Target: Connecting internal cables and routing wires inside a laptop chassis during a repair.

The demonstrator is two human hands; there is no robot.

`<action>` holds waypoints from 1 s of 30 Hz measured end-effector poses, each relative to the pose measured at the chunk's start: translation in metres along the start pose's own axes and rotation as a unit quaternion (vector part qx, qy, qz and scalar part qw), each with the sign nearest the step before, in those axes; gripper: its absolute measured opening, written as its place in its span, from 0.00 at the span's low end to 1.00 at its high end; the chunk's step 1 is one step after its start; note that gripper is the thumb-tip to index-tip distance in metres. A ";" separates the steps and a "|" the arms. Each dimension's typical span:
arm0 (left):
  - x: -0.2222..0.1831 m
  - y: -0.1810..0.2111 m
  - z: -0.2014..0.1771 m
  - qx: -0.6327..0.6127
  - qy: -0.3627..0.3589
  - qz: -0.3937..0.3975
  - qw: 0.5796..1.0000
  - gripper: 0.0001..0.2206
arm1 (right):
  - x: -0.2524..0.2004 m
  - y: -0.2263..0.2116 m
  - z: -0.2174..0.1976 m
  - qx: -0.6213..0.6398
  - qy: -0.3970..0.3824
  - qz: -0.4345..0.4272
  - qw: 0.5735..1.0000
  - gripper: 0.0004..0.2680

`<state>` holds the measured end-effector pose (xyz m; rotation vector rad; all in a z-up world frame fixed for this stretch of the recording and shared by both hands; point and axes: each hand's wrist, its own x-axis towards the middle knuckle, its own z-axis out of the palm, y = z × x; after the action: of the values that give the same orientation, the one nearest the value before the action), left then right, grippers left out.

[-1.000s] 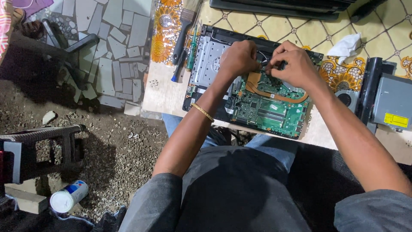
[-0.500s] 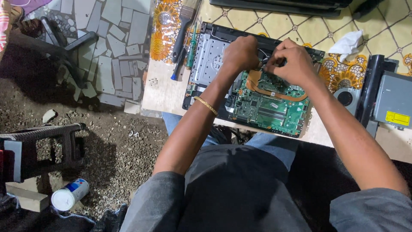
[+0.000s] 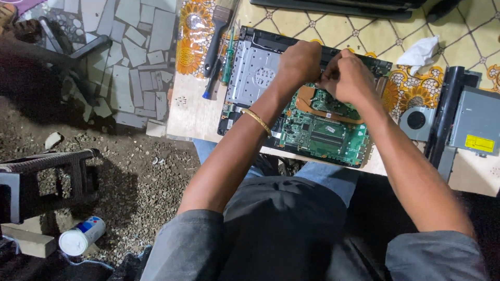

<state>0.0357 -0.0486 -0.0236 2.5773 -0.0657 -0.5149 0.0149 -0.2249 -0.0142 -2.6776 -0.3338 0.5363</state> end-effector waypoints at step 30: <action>-0.131 -0.042 -0.003 -0.396 0.231 0.057 0.887 0.04 | 0.003 0.005 -0.008 0.064 -0.007 -0.104 0.993 0.04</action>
<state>-0.0864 0.0075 0.0036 1.8032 0.1347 0.1291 0.0218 -0.2311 -0.0106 -2.4798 -0.5555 0.4960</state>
